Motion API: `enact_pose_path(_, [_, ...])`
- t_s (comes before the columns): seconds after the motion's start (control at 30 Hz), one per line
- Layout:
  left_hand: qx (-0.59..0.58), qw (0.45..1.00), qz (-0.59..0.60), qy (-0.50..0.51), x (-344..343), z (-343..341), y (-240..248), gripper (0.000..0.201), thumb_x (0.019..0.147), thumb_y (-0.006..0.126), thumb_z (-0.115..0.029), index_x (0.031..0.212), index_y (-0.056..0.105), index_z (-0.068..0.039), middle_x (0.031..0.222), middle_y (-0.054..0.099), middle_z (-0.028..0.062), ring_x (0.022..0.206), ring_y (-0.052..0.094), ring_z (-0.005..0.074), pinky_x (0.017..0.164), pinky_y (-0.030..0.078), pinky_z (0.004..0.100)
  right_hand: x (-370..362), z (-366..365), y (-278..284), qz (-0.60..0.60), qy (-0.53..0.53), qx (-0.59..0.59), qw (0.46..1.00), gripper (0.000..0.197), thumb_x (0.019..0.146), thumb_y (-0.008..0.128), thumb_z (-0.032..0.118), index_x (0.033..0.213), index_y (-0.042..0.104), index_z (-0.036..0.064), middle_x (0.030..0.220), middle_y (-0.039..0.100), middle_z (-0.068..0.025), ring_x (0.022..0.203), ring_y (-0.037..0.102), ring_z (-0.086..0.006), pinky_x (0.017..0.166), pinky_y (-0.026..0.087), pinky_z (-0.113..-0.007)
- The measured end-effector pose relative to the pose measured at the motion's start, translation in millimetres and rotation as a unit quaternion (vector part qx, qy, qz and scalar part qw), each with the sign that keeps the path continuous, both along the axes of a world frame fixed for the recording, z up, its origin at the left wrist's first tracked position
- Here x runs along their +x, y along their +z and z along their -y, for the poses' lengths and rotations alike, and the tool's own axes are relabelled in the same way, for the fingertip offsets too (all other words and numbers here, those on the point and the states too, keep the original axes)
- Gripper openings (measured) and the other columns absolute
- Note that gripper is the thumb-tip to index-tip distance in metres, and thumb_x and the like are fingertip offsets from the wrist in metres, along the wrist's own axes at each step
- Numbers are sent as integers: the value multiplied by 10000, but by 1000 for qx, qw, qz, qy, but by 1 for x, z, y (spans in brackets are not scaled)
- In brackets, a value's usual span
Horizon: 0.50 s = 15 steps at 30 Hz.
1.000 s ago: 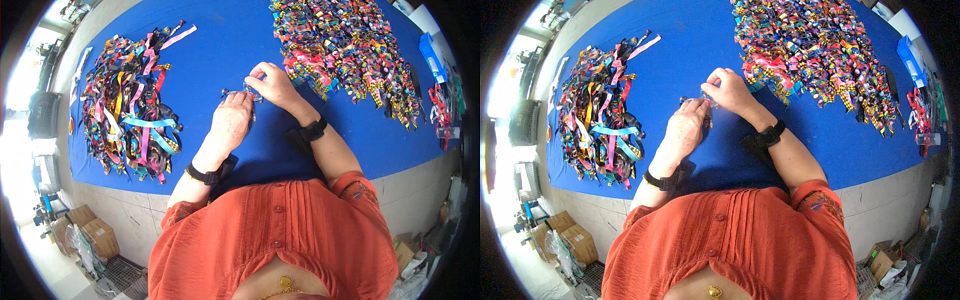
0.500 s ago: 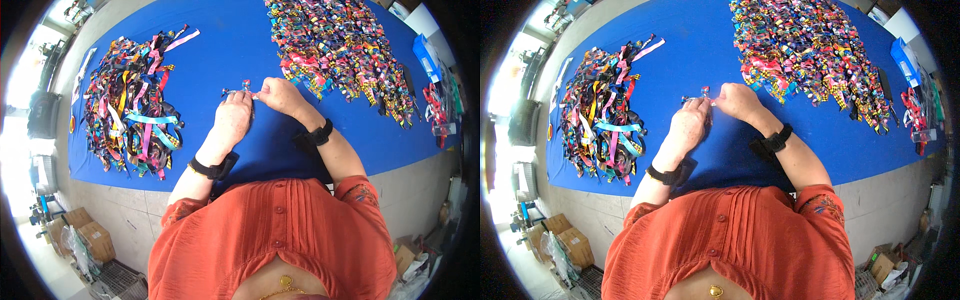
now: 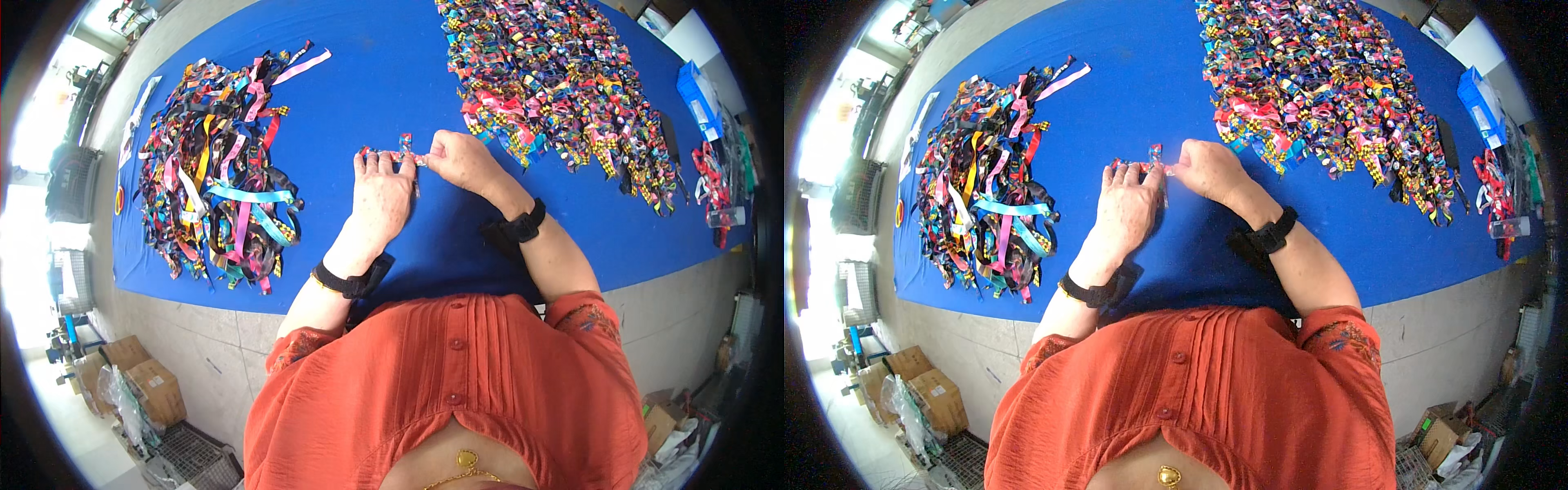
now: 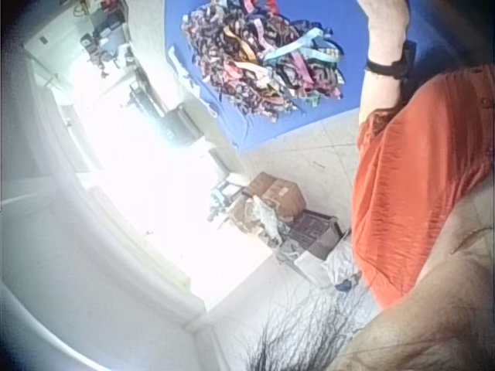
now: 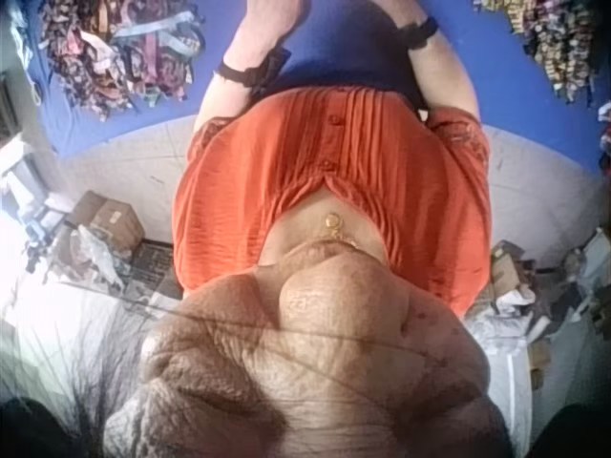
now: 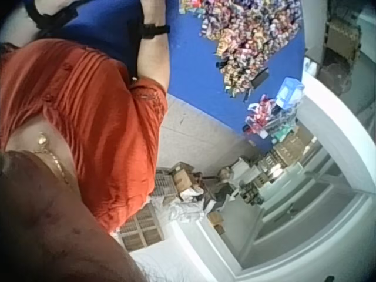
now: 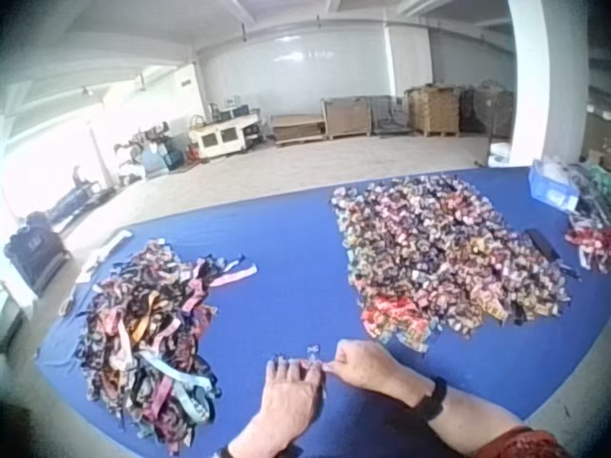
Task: Fold various colored ribbons and arrange them on a table.
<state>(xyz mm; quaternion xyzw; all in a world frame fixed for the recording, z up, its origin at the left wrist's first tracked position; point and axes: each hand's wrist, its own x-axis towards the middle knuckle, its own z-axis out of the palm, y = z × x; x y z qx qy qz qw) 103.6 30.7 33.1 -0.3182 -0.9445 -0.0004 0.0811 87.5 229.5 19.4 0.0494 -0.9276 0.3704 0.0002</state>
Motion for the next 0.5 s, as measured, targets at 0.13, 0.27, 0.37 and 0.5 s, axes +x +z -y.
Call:
enact_pose_path(0.13, [20,1000,19,-6,-2,2,2,404,964,561,-183,1342,552,-42,1232,623,272,1196,599,430,1043,464,556,-1,-1,-3,-8,8,-3,1000,275,833,694,289,824,662,16,824,701,-207,828,684,-405,745,538,-487])
enact_pose_path(0.27, [36,999,23,-15,-4,5,-4,401,956,573,-165,1335,559,-36,1223,622,286,1164,614,430,991,517,486,0,-4,-1,4,15,-33,999,231,851,726,210,893,631,4,735,669,-115,693,671,-238,642,522,-380])
enact_pose_path(0.37, [36,999,20,-16,-4,5,-4,398,950,582,-159,1327,567,-34,1220,622,290,1153,621,429,983,525,469,4,-11,10,88,30,-145,985,253,845,735,180,1000,616,19,713,617,-38,652,608,-141,609,498,-335])
enact_pose_path(0.5, [41,998,33,-20,-4,3,1,407,936,600,-152,1325,573,-36,1208,624,297,1154,622,424,981,525,468,7,-13,11,65,68,-106,990,326,815,746,180,1084,614,50,735,618,-51,662,609,-170,630,498,-339])
